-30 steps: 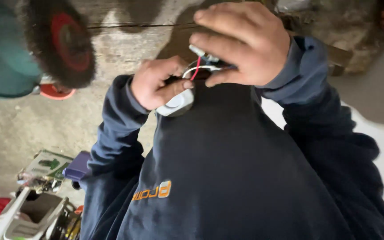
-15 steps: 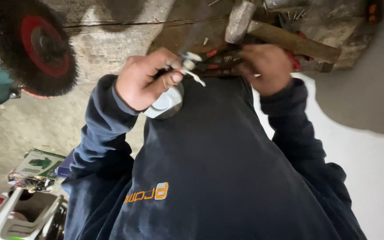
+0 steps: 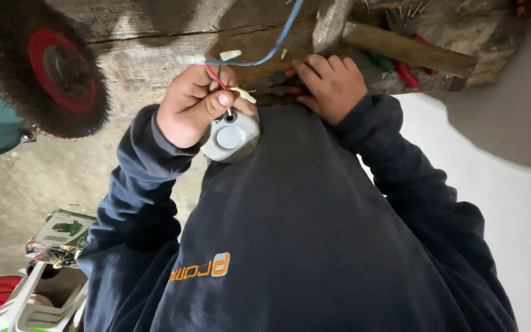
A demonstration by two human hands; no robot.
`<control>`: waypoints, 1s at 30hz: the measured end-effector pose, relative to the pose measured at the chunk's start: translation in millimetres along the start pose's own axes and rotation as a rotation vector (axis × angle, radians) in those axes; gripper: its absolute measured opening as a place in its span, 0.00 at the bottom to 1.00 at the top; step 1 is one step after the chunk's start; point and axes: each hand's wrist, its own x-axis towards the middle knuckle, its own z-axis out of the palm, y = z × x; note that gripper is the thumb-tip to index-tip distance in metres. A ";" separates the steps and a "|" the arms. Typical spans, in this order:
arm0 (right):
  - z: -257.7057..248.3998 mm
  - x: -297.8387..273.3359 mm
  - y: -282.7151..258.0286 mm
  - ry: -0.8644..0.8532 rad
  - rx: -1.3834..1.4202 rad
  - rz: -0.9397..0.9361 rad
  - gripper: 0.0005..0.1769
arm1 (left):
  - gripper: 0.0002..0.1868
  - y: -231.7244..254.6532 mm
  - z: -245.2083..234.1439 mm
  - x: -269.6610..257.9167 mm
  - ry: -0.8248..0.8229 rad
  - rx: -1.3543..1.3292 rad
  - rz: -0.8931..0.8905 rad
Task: The person works on electrical wiring at a cluttered workbench, using pliers to strip insulation from wires and a screwdriver to connect them to a small cylindrical component. They handle multiple colored wires, including green, yellow, red, and blue, and use wire connectors to join them.
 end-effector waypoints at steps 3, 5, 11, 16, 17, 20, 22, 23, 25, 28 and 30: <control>-0.1 0.5 5.9 0.004 0.041 -0.025 0.38 | 0.06 -1.2 -0.1 0.8 -0.007 0.016 -0.016; 0.0 -6.0 14.1 0.014 0.153 -0.013 0.35 | 0.06 -1.9 -2.2 0.0 -0.013 -0.002 -0.013; -25.7 -62.9 65.2 -0.344 1.235 0.231 0.33 | 0.07 -1.7 -7.0 -1.5 -0.031 0.064 0.033; 9.1 -86.4 32.6 -0.172 1.727 0.385 0.48 | 0.09 5.5 -4.8 3.4 -0.057 0.288 0.101; 20.9 -84.3 31.1 -0.132 1.498 0.261 0.49 | 0.10 5.4 -3.5 3.6 -0.058 0.291 0.121; 60.6 -78.0 21.1 -0.037 1.255 0.074 0.51 | 0.11 6.6 -4.0 -0.2 -0.035 0.309 0.137; 76.0 -83.1 16.7 0.005 1.674 0.195 0.53 | 0.11 7.0 -7.7 1.4 -0.024 0.312 0.142; 75.3 -89.4 18.6 0.069 1.691 0.254 0.44 | 0.12 5.2 -9.0 0.0 -0.015 0.298 0.137; 69.0 -92.8 20.9 0.203 1.707 0.378 0.28 | 0.12 1.8 -11.0 -4.0 -0.024 0.270 0.158; 46.2 -77.9 21.1 -0.038 1.511 0.642 0.32 | 0.12 -0.3 -15.5 -4.0 -0.072 0.208 0.206; 30.0 -58.9 11.7 -0.111 0.733 0.378 0.33 | 0.12 -3.7 -17.1 -6.6 -0.069 0.146 0.208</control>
